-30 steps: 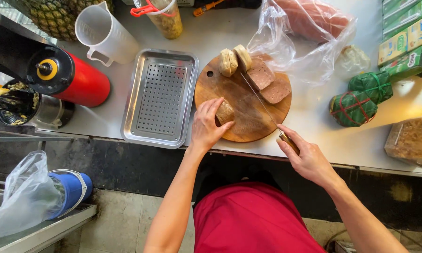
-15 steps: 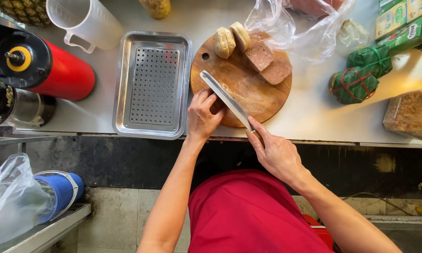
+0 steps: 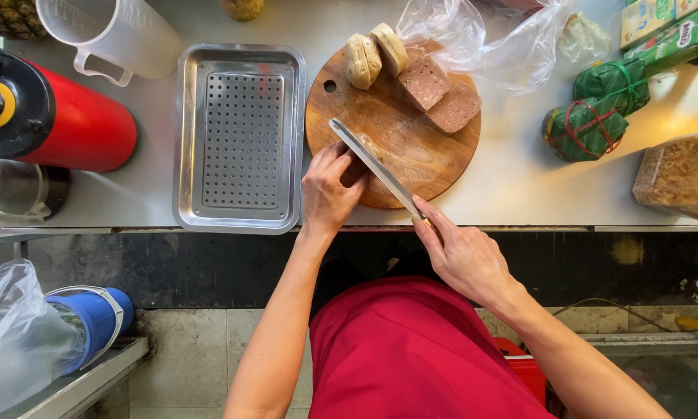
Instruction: Slicing Vietnamese deli meats on a wooden cutting board using a large knife.
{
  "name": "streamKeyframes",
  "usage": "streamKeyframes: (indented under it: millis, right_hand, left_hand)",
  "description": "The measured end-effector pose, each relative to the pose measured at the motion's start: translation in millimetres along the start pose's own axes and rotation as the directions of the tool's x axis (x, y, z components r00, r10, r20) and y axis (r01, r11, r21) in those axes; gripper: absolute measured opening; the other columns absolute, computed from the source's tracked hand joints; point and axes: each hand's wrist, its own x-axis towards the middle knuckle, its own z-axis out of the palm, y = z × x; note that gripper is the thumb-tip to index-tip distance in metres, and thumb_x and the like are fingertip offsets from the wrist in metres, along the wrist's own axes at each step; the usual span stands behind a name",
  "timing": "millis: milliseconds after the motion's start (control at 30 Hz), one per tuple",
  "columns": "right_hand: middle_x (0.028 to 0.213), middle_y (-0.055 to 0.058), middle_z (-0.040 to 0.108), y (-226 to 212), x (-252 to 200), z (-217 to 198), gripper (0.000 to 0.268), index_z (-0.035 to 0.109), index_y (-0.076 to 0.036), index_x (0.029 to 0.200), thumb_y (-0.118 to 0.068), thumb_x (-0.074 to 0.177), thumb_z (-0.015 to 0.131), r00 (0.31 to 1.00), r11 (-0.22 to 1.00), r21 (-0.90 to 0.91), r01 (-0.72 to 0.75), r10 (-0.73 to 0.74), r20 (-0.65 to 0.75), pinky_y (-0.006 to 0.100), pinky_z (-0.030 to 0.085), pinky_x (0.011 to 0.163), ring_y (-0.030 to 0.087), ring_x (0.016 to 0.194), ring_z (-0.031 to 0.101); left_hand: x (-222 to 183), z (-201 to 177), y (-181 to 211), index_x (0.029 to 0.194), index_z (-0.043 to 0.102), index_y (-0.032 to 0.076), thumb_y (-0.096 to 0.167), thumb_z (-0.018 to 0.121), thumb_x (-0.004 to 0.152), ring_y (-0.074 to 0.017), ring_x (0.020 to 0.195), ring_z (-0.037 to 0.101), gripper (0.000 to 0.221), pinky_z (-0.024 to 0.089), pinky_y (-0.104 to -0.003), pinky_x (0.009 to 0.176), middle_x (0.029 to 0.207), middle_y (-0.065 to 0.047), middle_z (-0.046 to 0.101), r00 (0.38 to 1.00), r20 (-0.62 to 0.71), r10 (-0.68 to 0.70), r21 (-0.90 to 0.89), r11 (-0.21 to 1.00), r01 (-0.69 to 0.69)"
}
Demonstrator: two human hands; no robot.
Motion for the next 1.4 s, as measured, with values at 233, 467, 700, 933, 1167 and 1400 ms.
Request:
streamKeyframes:
  millis: [233,467,700,933,1167,1400]
  right_hand:
    - [0.070,0.028,0.069,6.4,15.8,-0.1,0.051,0.048,-0.030,0.150,-0.044,0.101,0.043,0.998,0.999,-0.040,-0.026,0.028,0.055,0.060,0.053,0.067,0.050,0.069,0.067]
    - [0.071,0.028,0.068,2.6,28.7,2.4,0.048,0.050,-0.028,0.149,-0.043,0.104,0.045,0.999,0.998,-0.033,0.047,-0.048,-0.026,0.060,0.052,0.065,0.050,0.068,0.066]
    - [0.062,0.024,0.065,9.6,-17.1,-8.6,0.050,0.046,-0.034,0.149,-0.043,0.101,0.043,0.990,0.995,-0.029,-0.100,0.102,0.101,0.058,0.053,0.064,0.047,0.062,0.066]
    - [0.064,0.026,0.067,3.2,9.5,-3.2,0.050,0.046,-0.031,0.150,-0.042,0.101,0.044,0.990,0.995,-0.045,-0.084,0.089,0.113,0.059,0.052,0.065,0.049,0.064,0.066]
    - [0.066,0.026,0.066,5.3,17.2,4.7,0.049,0.048,-0.025,0.150,-0.040,0.104,0.044,0.998,0.998,0.002,0.058,-0.058,-0.005,0.059,0.051,0.063,0.048,0.064,0.065]
    - [0.062,0.024,0.066,9.5,-20.9,-8.3,0.050,0.046,-0.034,0.150,-0.042,0.100,0.043,0.985,0.992,-0.045,-0.122,0.127,0.121,0.058,0.053,0.062,0.046,0.061,0.066]
  left_hand:
    - [-1.0,1.6,-5.8,0.116,0.073,0.005,0.021,0.087,0.081,-0.0336,0.118,0.066,0.041,0.054,-0.042,0.100,0.124,-0.013,0.070,1.000,0.017,-0.021,-0.014,1.000,0.021]
    - [-6.9,1.6,-6.8,0.120,0.072,0.004,0.019,0.086,0.079,-0.0353,0.117,0.065,0.046,0.054,-0.043,0.100,0.127,-0.017,0.068,1.000,0.003,-0.016,-0.023,1.000,0.016]
    - [-5.9,2.6,-8.2,0.117,0.072,0.003,0.018,0.087,0.080,-0.0341,0.121,0.067,0.042,0.054,-0.042,0.103,0.131,-0.015,0.069,1.000,-0.016,0.015,-0.018,1.000,-0.015]
    - [-5.1,1.0,-9.5,0.116,0.073,0.004,0.020,0.088,0.081,-0.0332,0.120,0.067,0.042,0.055,-0.042,0.102,0.130,-0.015,0.069,1.000,0.013,-0.027,-0.031,0.999,0.028]
    - [-10.5,-1.0,-9.9,0.122,0.072,0.004,0.017,0.086,0.081,-0.0349,0.120,0.066,0.046,0.055,-0.042,0.102,0.132,-0.016,0.066,0.999,0.034,-0.031,-0.042,0.999,0.032]
    - [-5.3,-2.5,-9.8,0.118,0.071,0.004,0.016,0.087,0.082,-0.0330,0.122,0.067,0.041,0.053,-0.042,0.110,0.132,-0.012,0.069,1.000,-0.004,0.012,-0.072,0.997,-0.012]
